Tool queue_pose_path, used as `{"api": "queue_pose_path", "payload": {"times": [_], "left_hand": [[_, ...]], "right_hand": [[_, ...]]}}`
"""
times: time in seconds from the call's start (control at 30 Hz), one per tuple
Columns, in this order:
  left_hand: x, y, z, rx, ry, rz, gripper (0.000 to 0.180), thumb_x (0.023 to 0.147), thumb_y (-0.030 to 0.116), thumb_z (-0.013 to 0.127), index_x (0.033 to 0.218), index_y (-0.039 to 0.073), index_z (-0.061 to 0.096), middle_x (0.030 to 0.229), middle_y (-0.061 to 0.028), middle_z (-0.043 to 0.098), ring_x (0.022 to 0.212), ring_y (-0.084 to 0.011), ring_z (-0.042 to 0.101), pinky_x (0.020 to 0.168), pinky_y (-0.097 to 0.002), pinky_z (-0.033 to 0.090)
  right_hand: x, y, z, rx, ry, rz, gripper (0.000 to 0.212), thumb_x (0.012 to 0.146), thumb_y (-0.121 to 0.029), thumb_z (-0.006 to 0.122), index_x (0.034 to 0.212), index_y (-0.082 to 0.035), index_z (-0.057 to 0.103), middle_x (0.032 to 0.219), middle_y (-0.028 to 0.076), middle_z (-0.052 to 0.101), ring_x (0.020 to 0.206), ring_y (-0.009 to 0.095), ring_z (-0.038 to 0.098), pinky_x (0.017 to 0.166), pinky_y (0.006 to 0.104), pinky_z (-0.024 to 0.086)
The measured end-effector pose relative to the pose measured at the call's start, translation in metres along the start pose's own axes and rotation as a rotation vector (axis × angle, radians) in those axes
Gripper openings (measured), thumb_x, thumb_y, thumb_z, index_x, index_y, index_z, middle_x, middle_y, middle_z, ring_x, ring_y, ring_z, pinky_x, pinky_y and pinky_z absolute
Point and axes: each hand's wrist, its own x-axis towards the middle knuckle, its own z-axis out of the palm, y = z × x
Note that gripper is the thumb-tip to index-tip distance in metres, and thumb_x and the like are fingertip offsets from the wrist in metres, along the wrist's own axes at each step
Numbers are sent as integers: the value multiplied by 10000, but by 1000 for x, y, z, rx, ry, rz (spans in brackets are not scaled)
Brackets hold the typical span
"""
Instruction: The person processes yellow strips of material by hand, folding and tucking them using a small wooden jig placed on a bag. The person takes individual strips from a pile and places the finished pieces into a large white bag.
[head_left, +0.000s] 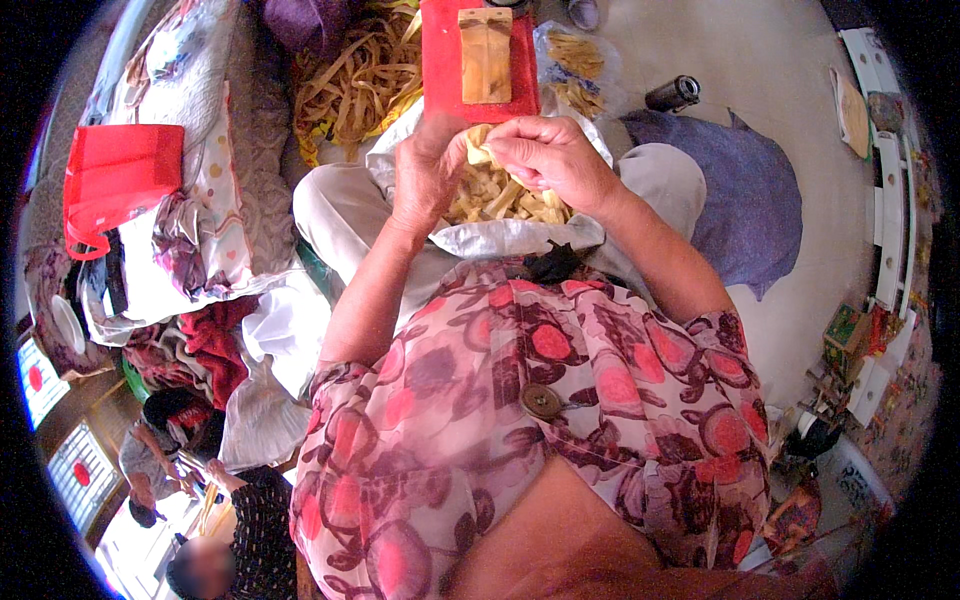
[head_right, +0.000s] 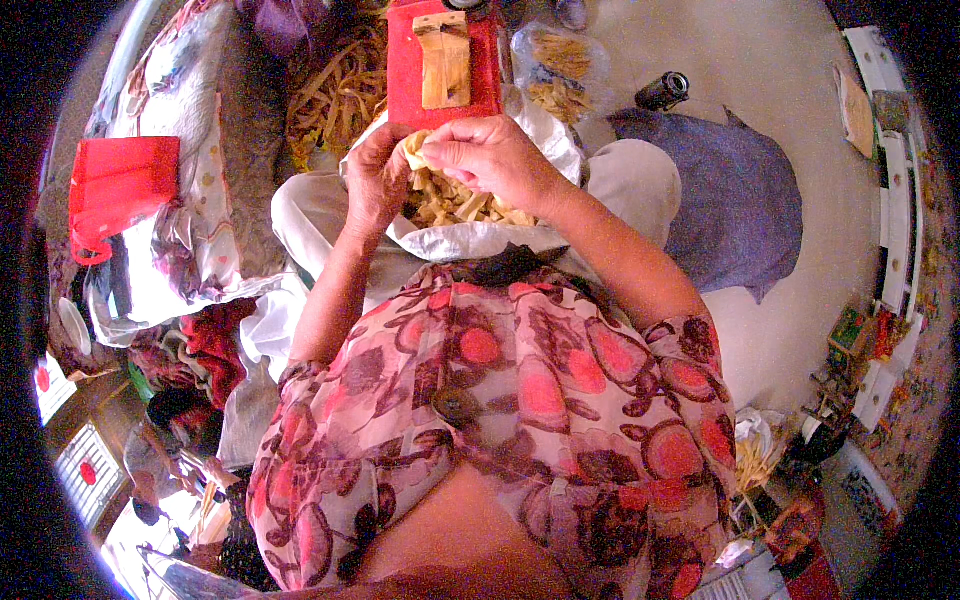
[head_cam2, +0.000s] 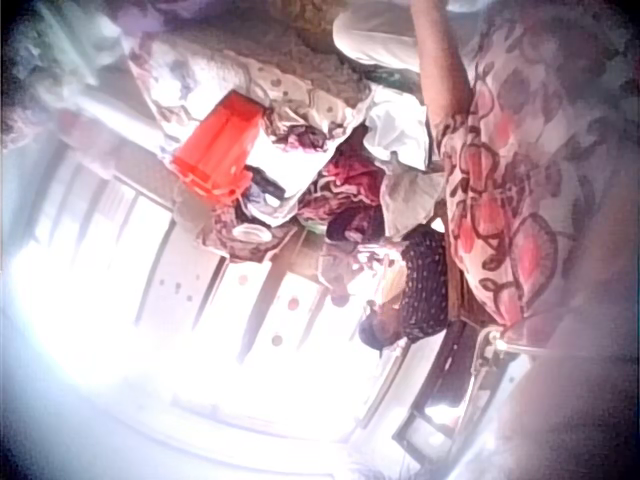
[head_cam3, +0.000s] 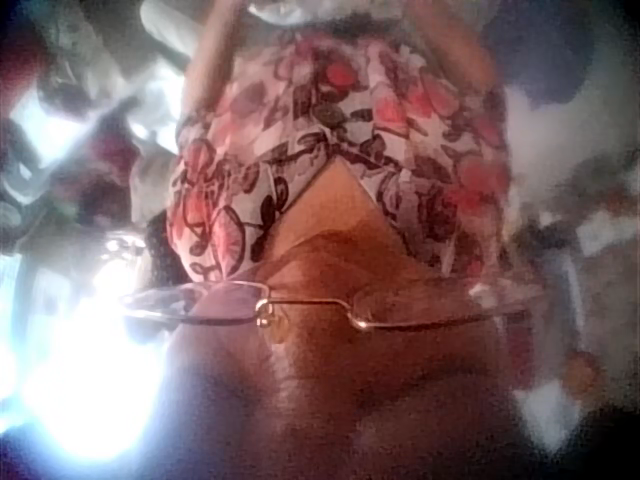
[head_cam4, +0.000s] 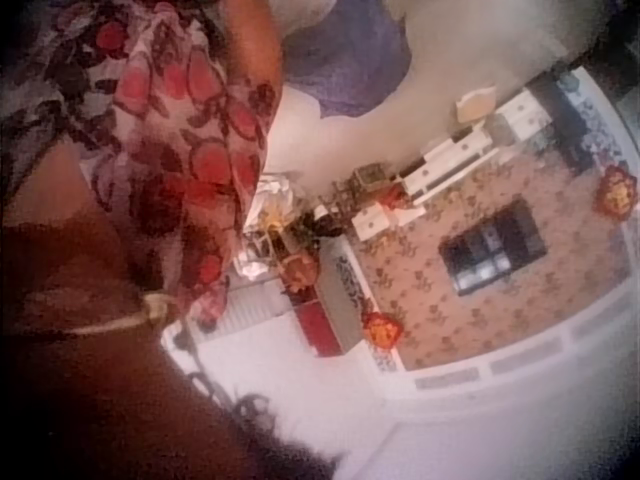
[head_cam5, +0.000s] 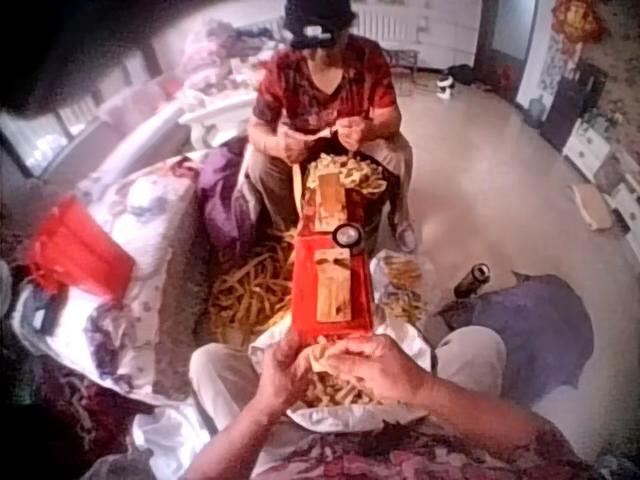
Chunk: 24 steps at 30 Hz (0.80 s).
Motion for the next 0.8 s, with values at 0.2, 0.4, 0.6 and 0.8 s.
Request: {"api": "queue_pose_path", "payload": {"times": [0.2, 0.4, 0.6, 0.8], "left_hand": [[0, 38, 3, -96, -110, -184, 277, 885, 272, 530, 896, -1, 572, 681, -118, 589, 670, -180, 567, 631, -303, 456], [-1, 34, 8, -392, -219, -274, 231, 894, 239, 514, 791, 38, 564, 629, -10, 517, 564, -83, 474, 525, -222, 386], [-7, 42, -4, -696, -163, -356, 225, 884, 249, 531, 754, 67, 556, 657, -10, 533, 528, -71, 446, 506, -200, 351], [-2, 36, -4, 406, -56, 177, 203, 789, 154, 624, 946, 44, 558, 818, -139, 598, 727, -315, 592, 632, -363, 466]], "right_hand": [[7, 15, -1, -157, 291, -63, 184, 877, -219, 549, 895, -41, 595, 617, -55, 444, 481, 19, 341, 428, 174, 286], [12, 9, 1, 82, 367, 69, 195, 869, -292, 551, 838, -99, 549, 562, -83, 399, 417, 12, 311, 373, 173, 240], [10, 2, -33, 352, 238, 26, 213, 891, -310, 504, 776, -132, 501, 513, -87, 360, 402, 9, 286, 363, 169, 205], [11, 22, -20, -77, 255, 56, 83, 866, -168, 552, 834, -97, 524, 581, -76, 419, 453, 5, 352, 379, 166, 254]]}}
